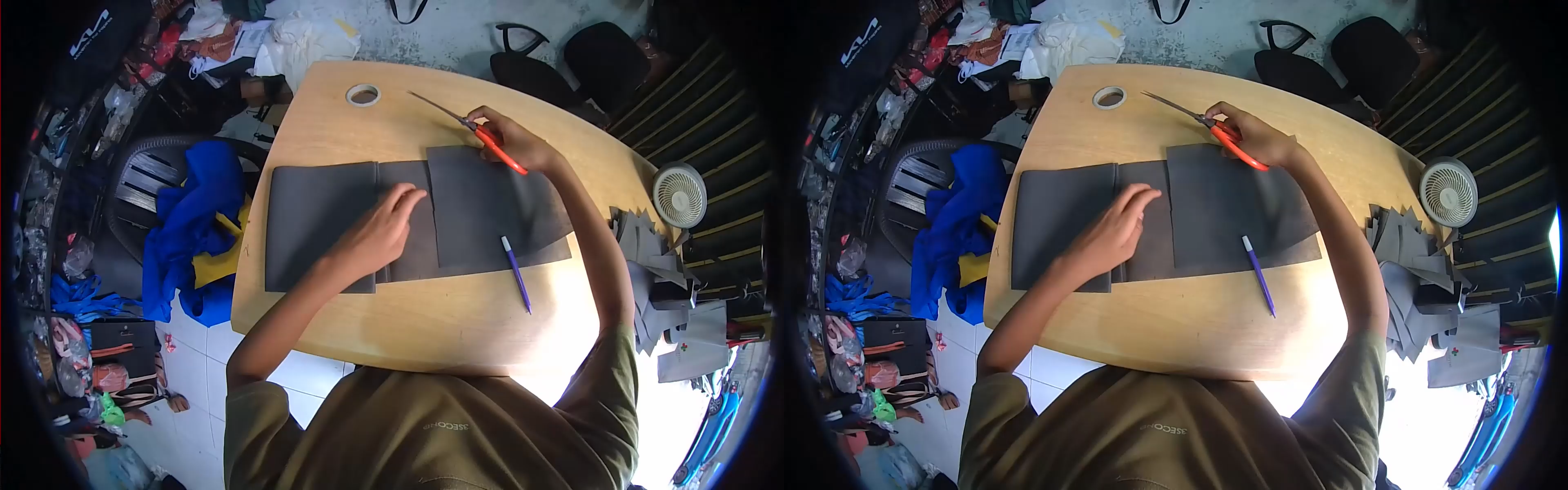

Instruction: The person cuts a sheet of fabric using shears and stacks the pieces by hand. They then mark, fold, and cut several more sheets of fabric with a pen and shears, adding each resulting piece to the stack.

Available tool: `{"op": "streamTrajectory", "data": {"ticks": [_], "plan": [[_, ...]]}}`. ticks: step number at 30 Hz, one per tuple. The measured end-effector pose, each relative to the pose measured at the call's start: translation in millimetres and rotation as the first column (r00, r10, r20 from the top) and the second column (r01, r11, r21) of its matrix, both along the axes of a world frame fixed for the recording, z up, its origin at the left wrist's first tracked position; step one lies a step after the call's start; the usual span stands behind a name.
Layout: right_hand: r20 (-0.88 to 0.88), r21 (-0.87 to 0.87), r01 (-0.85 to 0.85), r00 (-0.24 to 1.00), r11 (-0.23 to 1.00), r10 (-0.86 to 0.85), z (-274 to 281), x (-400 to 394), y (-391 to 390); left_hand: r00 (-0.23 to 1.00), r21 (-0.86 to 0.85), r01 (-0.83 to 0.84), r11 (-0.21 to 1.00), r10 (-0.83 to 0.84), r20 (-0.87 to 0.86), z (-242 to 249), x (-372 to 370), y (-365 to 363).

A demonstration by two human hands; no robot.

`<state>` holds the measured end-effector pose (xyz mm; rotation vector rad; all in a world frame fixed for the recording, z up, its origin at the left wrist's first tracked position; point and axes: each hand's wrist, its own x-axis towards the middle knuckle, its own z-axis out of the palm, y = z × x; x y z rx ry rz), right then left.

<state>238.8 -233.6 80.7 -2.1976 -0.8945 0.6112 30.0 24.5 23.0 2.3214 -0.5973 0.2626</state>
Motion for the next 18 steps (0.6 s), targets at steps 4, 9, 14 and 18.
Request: {"op": "streamTrajectory", "data": {"ticks": [4, 9, 14, 18], "plan": [[-0.031, 0.033, 0.005, 1.000, 0.999, -0.004, -8, -3, 10, 0.996, -0.193, -0.010, 0.981, -0.008, -0.089, -9, 4, 7], [-0.071, -0.002, 0.083, 0.994, 0.997, -0.083, -3, -12, 17, 0.992, 0.002, -0.113, 0.994, 0.112, 0.062, 10, 5, 12], [0.003, 0.004, 0.033, 0.999, 0.999, -0.033, -16, -7, 15, 0.986, 0.235, -0.112, 0.966, 0.079, 0.144, 3, 11, 25], [-0.048, 0.025, 0.050, 0.998, 0.998, -0.049, -18, -8, 21, 0.986, 0.296, -0.115, 0.948, 0.072, 0.151, 0, 12, 23]]}}
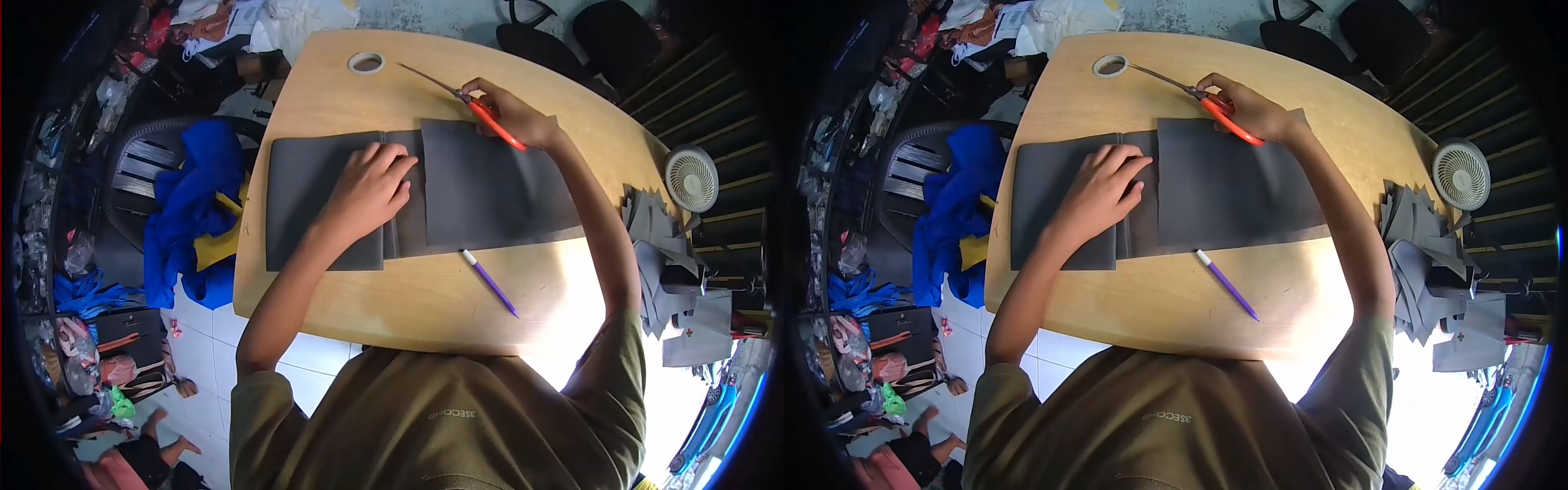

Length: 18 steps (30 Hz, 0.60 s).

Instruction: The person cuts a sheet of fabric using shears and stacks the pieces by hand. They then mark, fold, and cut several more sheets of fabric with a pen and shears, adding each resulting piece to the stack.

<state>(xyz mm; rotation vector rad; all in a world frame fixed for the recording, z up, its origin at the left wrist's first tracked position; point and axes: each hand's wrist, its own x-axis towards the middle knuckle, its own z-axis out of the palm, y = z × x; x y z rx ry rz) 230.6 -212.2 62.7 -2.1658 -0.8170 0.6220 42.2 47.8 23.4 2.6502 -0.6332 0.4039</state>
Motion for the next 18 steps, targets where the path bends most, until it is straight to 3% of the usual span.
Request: {"op": "streamTrajectory", "data": {"ticks": [7, 10, 13, 18], "plan": [[0.089, -0.068, -0.045, 0.995, 0.997, 0.051, 5, -2, 3, 0.999, -0.003, 0.028, 1.000, -0.028, -0.030, 4, -4, 2], [0.078, 0.000, 0.020, 0.997, 1.000, -0.020, 4, -7, 4, 0.998, 0.003, 0.049, 0.999, -0.049, -0.027, 2, -5, 2], [0.486, 0.018, -0.010, 0.874, 1.000, 0.000, -2, -21, 3, 0.997, -0.014, 0.056, 0.998, -0.057, -0.059, 3, -5, 2], [0.399, 0.131, 0.182, 0.890, 0.974, -0.220, 2, -71, 4, 0.995, -0.021, 0.065, 0.998, -0.066, -0.069, 2, -6, 0]]}}
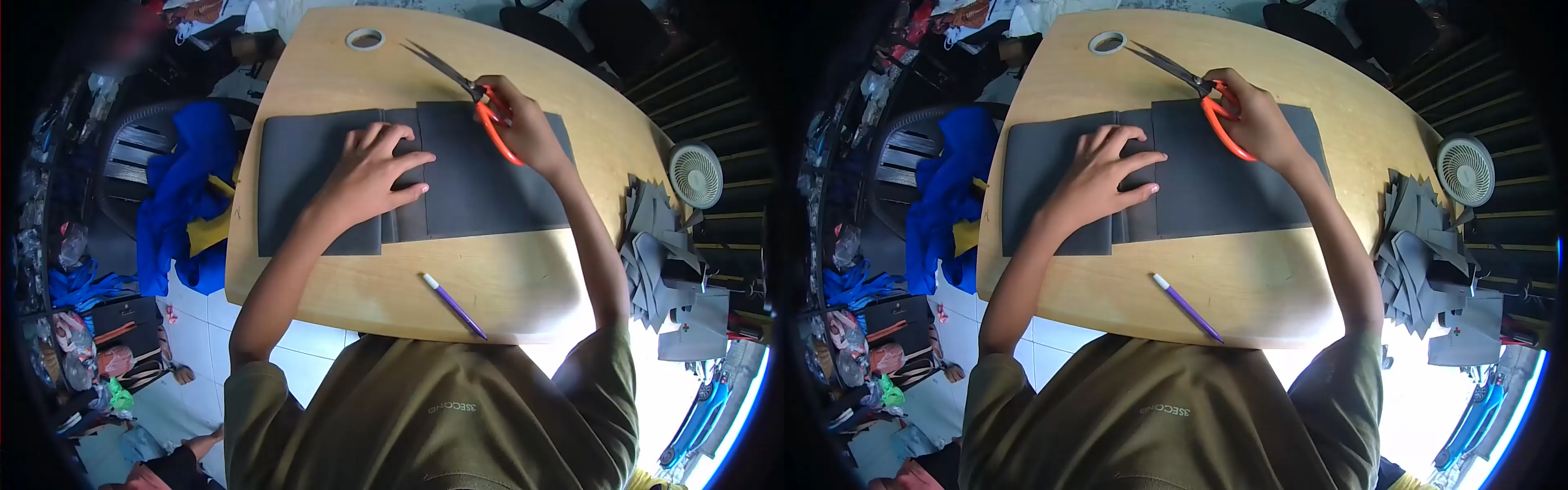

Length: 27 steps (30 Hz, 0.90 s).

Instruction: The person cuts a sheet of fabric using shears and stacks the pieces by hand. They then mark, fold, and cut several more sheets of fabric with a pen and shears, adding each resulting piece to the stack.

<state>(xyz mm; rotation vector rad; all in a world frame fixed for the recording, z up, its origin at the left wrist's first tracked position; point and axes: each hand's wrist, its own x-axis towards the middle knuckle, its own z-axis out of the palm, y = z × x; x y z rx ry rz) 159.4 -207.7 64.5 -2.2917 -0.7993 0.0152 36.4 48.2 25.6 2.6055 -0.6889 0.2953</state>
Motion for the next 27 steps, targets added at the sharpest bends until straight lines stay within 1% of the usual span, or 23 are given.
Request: {"op": "streamTrajectory", "data": {"ticks": [1, 4, 7, 8, 10, 11, 13, 14, 15, 17, 20, 23, 24, 27], "plan": [[-0.023, 0.012, 0.046, 0.999, 0.999, -0.046, 1, -9, -1, 1.000, 0.000, 0.001, 1.000, -0.001, 0.000, 0, 0, -1], [0.030, 0.096, 0.079, 0.996, 0.992, -0.082, -8, -26, -14, 1.000, 0.002, 0.013, 1.000, -0.013, 0.026, -4, 0, -2], [0.011, 0.096, 0.183, 0.983, 0.978, -0.185, -5, -43, -32, 0.999, 0.011, 0.029, 1.000, -0.029, 0.013, -4, 0, -2], [0.085, 0.048, 0.247, 0.965, 0.968, -0.250, 1, -52, -39, 0.999, 0.014, 0.035, 0.999, -0.035, -0.001, -3, -1, -2], [0.133, 0.053, 0.350, 0.926, 0.935, -0.354, -2, -57, -66, 0.999, 0.019, 0.040, 0.999, -0.039, -0.021, -1, -3, -2], [0.161, 0.056, 0.405, 0.899, 0.913, -0.408, -3, -60, -81, 0.998, 0.020, 0.048, 0.999, -0.047, -0.028, 0, -3, -2], [0.180, -0.013, 0.622, 0.772, 0.783, -0.610, 0, -67, -109, 1.000, 0.041, 0.025, 0.999, -0.025, -0.003, 2, -4, -3], [0.241, -0.051, 0.675, 0.723, 0.736, -0.647, -5, -66, -131, 1.000, 0.047, 0.022, 0.999, -0.023, 0.014, 3, -4, -5], [0.248, -0.082, 0.695, 0.708, 0.714, -0.661, -8, -67, -155, 1.000, 0.048, 0.021, 0.999, -0.022, 0.004, 3, -3, -7], [0.238, -0.142, 0.769, 0.638, 0.623, -0.732, -16, -69, -189, 1.000, 0.063, 0.007, 0.998, -0.006, -0.014, 5, -4, -6], [0.258, -0.194, 0.811, 0.585, 0.552, -0.769, -36, -69, -227, 1.000, 0.074, 0.010, 0.997, -0.008, -0.026, 6, -6, -6], [0.210, -0.114, 0.822, 0.569, 0.558, -0.795, -49, -69, -245, 0.999, 0.088, 0.000, 0.996, 0.004, -0.042, 8, -4, -8], [0.143, -0.140, 0.823, 0.567, 0.551, -0.811, -41, -71, -239, 0.999, 0.092, -0.003, 0.996, 0.007, -0.047, 8, -4, -10], [0.210, -0.221, 0.817, 0.573, 0.533, -0.792, -38, -66, -239, 0.998, 0.125, 0.001, 0.992, 0.007, -0.063, 8, -4, -15]]}}
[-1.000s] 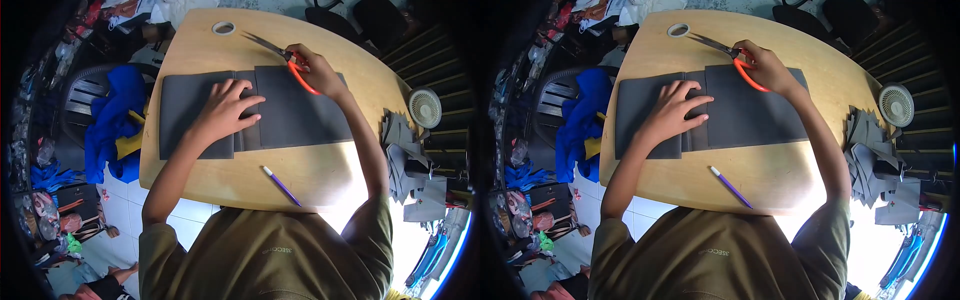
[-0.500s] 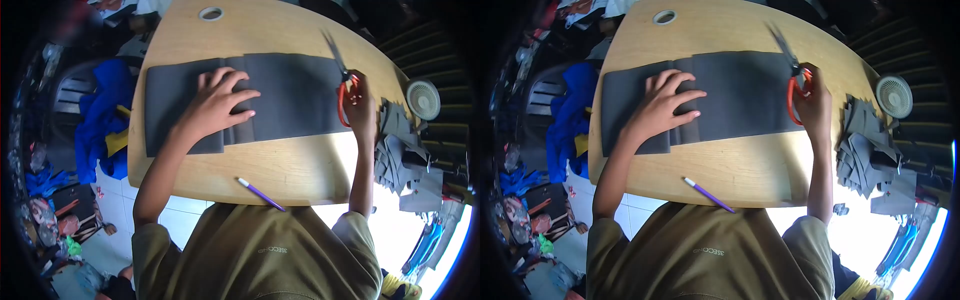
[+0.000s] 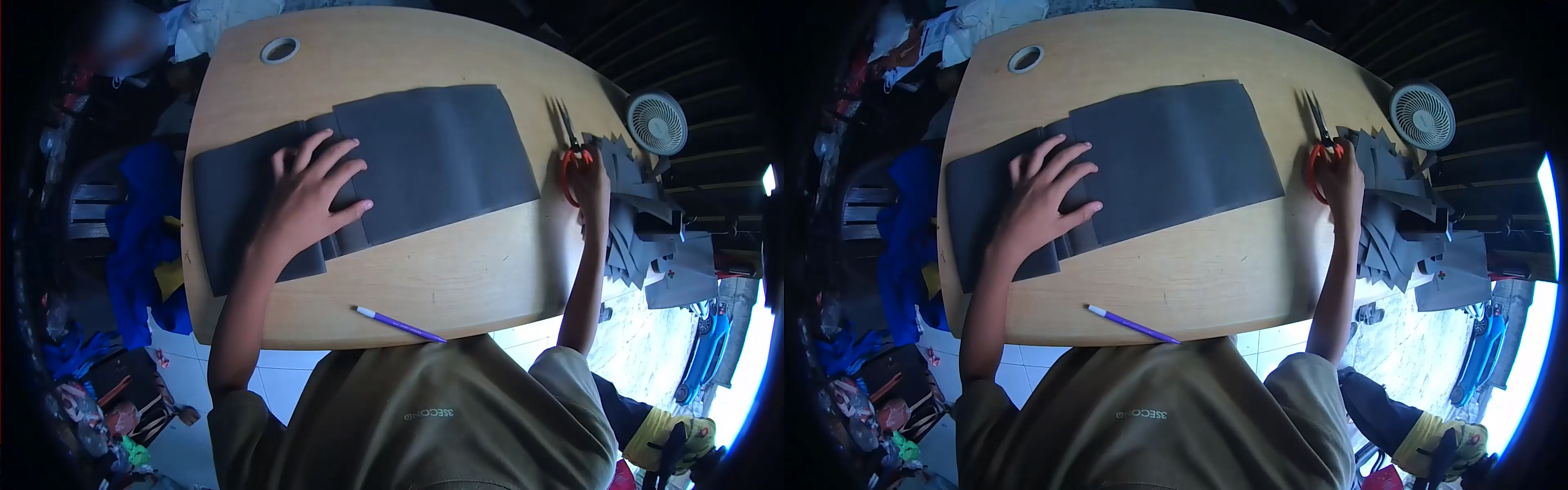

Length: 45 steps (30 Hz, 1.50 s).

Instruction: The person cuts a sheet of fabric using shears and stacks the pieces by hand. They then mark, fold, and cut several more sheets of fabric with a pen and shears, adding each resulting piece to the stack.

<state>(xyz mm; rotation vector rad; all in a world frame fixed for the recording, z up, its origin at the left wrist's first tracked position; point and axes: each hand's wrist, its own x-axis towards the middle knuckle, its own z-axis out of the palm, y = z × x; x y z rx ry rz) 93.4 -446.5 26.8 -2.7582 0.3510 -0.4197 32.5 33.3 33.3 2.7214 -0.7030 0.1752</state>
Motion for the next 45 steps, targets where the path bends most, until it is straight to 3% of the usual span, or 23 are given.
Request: {"op": "streamTrajectory", "data": {"ticks": [6, 18, 24, 26, 28, 30, 31, 35, 38, 45], "plan": [[-0.057, -0.154, -0.054, 0.997, 0.987, 0.046, 3, 8, -1, 1.000, 0.008, 0.026, 1.000, -0.025, -0.019, 3, 1, -5], [-0.068, -0.145, -0.062, 0.996, 0.988, 0.053, -2, 10, -8, 0.998, -0.019, 0.059, 0.998, -0.059, -0.005, 3, 1, -7], [-0.055, -0.367, -0.122, 0.992, 0.922, 0.110, 24, -22, 32, 0.996, 0.032, 0.064, 0.997, -0.066, 0.052, 3, 1, -11], [0.065, -0.328, -0.148, 0.982, 0.933, 0.178, 31, -26, 57, 0.995, 0.080, 0.089, 0.993, -0.092, 0.047, 7, 2, -13], [0.044, -0.177, -0.415, 0.903, 0.892, 0.428, 25, -29, 60, 0.992, 0.123, 0.119, 0.985, -0.122, 0.021, 17, 7, -16], [0.066, -0.124, -0.469, 0.875, 0.874, 0.479, 9, -36, 69, 0.985, 0.133, 0.164, 0.977, -0.169, 0.023, 19, 18, -22], [0.100, -0.175, -0.466, 0.868, 0.867, 0.487, 7, -39, 74, 0.982, 0.137, 0.181, 0.974, -0.186, 0.020, 20, 23, -26], [0.170, -0.008, -0.512, 0.846, 0.859, 0.505, 2, -38, 62, 0.945, 0.059, 0.326, 0.944, -0.326, -0.014, 19, 51, -75], [0.239, 0.017, -0.530, 0.825, 0.848, 0.512, -1, -40, 60, 0.936, 0.099, 0.351, 0.931, -0.353, 0.004, -2, 66, -106], [0.219, 0.053, -0.528, 0.834, 0.847, 0.507, -9, -40, 52, 0.912, 0.201, 0.408, 0.891, -0.408, -0.043, -11, 69, -117]]}}
